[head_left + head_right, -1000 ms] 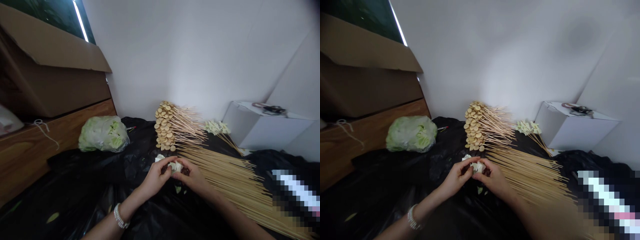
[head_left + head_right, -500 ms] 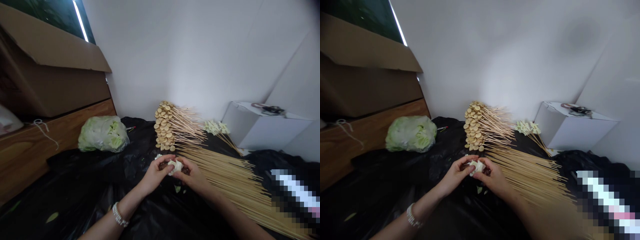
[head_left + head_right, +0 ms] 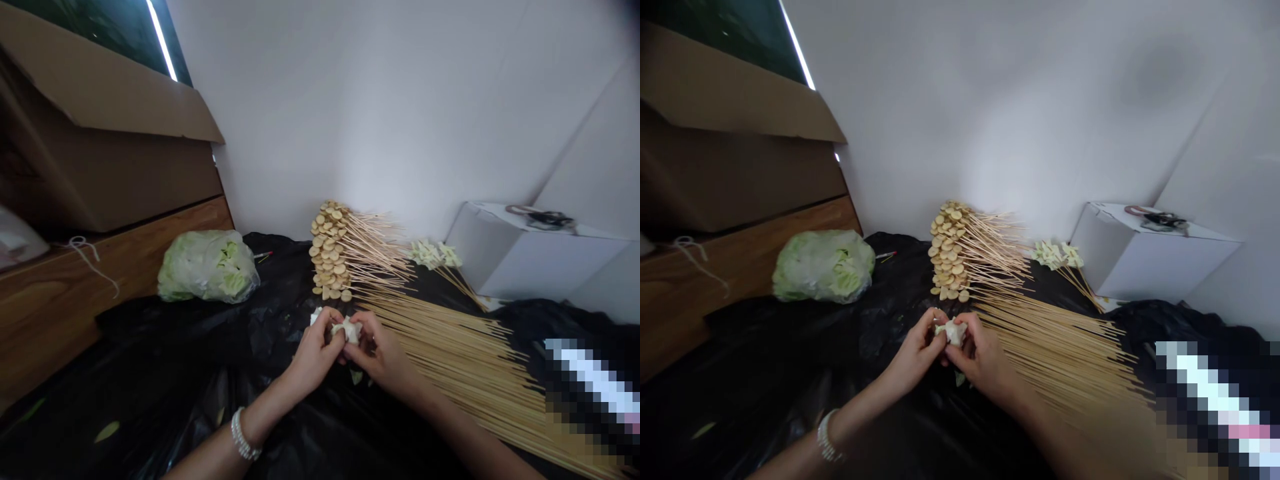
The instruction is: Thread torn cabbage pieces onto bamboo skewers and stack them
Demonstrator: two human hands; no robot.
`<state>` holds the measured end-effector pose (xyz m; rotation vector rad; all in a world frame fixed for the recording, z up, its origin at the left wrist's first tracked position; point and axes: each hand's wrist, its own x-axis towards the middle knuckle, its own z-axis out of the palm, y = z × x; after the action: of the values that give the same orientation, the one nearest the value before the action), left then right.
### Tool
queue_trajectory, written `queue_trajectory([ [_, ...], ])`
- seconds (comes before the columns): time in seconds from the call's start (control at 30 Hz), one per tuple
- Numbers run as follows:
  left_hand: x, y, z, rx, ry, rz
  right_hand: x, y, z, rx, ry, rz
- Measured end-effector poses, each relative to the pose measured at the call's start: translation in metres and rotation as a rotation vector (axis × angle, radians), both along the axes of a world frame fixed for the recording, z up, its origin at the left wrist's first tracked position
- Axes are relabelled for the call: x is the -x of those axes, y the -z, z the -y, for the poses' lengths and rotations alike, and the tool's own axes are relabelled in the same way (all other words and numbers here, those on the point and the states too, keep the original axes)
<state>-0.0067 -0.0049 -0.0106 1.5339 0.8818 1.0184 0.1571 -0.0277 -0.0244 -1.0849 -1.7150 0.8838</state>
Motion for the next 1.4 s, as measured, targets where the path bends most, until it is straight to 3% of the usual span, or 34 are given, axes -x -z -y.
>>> queue_trajectory([
  [0.1,-0.002,-0.002,0.002,-0.012,0.008,0.024,-0.001,-0.008,0.002,0.061,-0.040,-0.095],
  [0.27,-0.005,-0.010,0.004,0.109,0.097,0.163,-0.006,-0.014,0.001,0.277,-0.160,-0.374],
  [0.47,0.005,-0.020,-0.003,0.309,0.173,0.272,-0.015,-0.014,-0.007,0.497,-0.209,-0.725],
  [0.53,0.010,-0.020,-0.008,0.296,0.160,0.227,-0.018,-0.015,-0.009,0.517,-0.184,-0.759],
  [0.6,0.016,-0.018,-0.012,0.169,0.083,0.078,-0.020,-0.015,-0.010,0.489,-0.157,-0.725],
  [0.7,0.022,-0.017,-0.014,-0.183,-0.094,-0.322,-0.019,-0.015,-0.009,0.397,-0.142,-0.594],
  [0.77,0.024,-0.018,-0.014,-0.382,-0.143,-0.540,-0.016,-0.013,-0.007,0.349,-0.123,-0.480],
  [0.87,0.024,-0.020,-0.014,-0.518,-0.131,-0.587,-0.013,-0.011,-0.005,0.294,-0.067,-0.311],
  [1.0,0.022,-0.021,-0.013,-0.402,-0.145,-0.382,-0.009,-0.007,-0.003,0.140,0.037,-0.112],
  [1.1,0.016,-0.016,-0.009,-0.231,-0.043,-0.203,-0.007,-0.006,-0.002,0.033,0.080,0.016],
  [1.2,0.010,-0.009,-0.007,-0.181,-0.006,-0.126,-0.005,-0.005,-0.001,-0.060,0.096,0.099],
  [1.4,0.008,-0.007,-0.009,-0.143,0.003,-0.004,-0.006,-0.004,0.000,-0.003,0.049,0.052],
])
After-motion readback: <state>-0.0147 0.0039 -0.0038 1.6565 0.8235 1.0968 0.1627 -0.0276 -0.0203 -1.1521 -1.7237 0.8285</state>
